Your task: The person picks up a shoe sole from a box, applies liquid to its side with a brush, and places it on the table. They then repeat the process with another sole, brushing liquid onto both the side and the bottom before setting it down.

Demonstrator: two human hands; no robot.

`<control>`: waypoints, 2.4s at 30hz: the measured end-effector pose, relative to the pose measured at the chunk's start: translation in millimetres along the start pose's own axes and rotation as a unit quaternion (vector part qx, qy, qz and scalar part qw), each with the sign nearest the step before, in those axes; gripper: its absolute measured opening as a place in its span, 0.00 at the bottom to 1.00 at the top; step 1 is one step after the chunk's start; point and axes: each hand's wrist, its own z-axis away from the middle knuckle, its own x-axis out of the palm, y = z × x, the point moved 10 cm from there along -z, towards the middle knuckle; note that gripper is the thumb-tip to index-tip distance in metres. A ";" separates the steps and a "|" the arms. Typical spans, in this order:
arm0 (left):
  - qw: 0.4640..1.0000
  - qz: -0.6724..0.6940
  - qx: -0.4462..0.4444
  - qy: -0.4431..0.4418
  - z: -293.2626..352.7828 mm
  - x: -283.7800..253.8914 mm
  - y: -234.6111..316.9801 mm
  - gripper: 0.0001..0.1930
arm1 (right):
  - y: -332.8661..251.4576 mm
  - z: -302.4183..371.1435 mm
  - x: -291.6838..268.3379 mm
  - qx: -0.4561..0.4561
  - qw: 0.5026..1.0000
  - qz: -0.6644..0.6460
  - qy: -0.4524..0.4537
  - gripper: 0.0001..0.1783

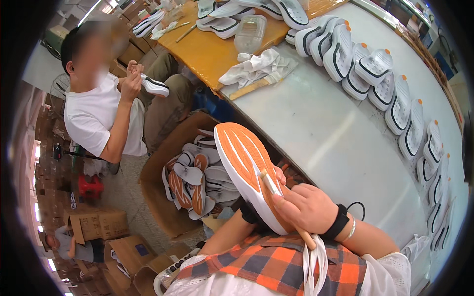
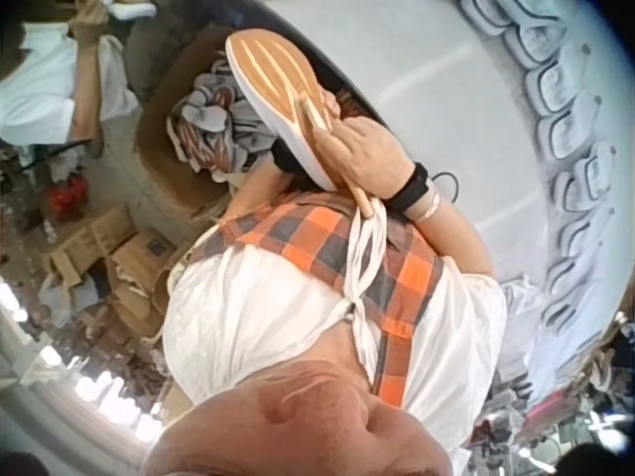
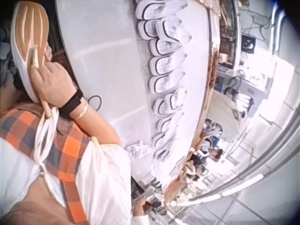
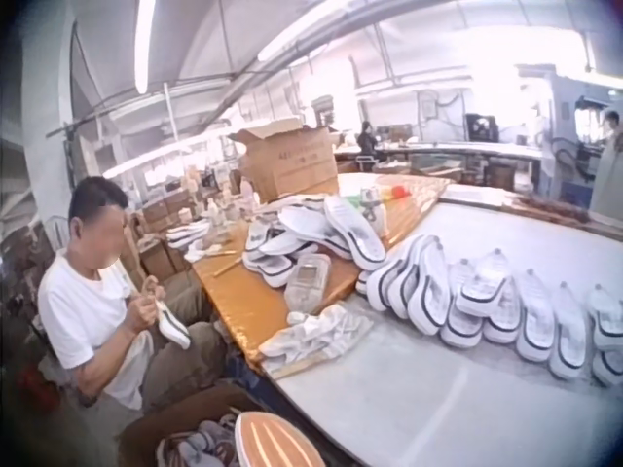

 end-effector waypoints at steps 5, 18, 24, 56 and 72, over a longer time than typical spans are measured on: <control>1.000 0.028 -0.010 -0.005 -4.0 7.8 -5.5 0.24 | 10.0 1.9 2.5 -0.001 0.999 -0.039 0.021 0.17; 1.000 0.017 0.018 -0.015 -4.9 7.4 2.1 0.25 | -0.8 9.3 -0.8 -0.012 0.999 -0.037 -0.013 0.17; 0.979 -0.008 -0.187 -0.080 -1.6 10.0 -31.4 0.23 | 9.3 1.6 -7.1 -0.011 0.999 -0.029 0.036 0.17; 0.994 -0.056 -0.026 -0.085 -24.4 25.4 3.2 0.30 | 113.4 46.1 -37.8 0.320 0.897 -0.244 0.183 0.17; 0.943 -0.226 0.222 0.103 -33.8 55.4 172.8 0.34 | 129.4 93.1 3.1 0.356 0.857 -0.326 0.178 0.10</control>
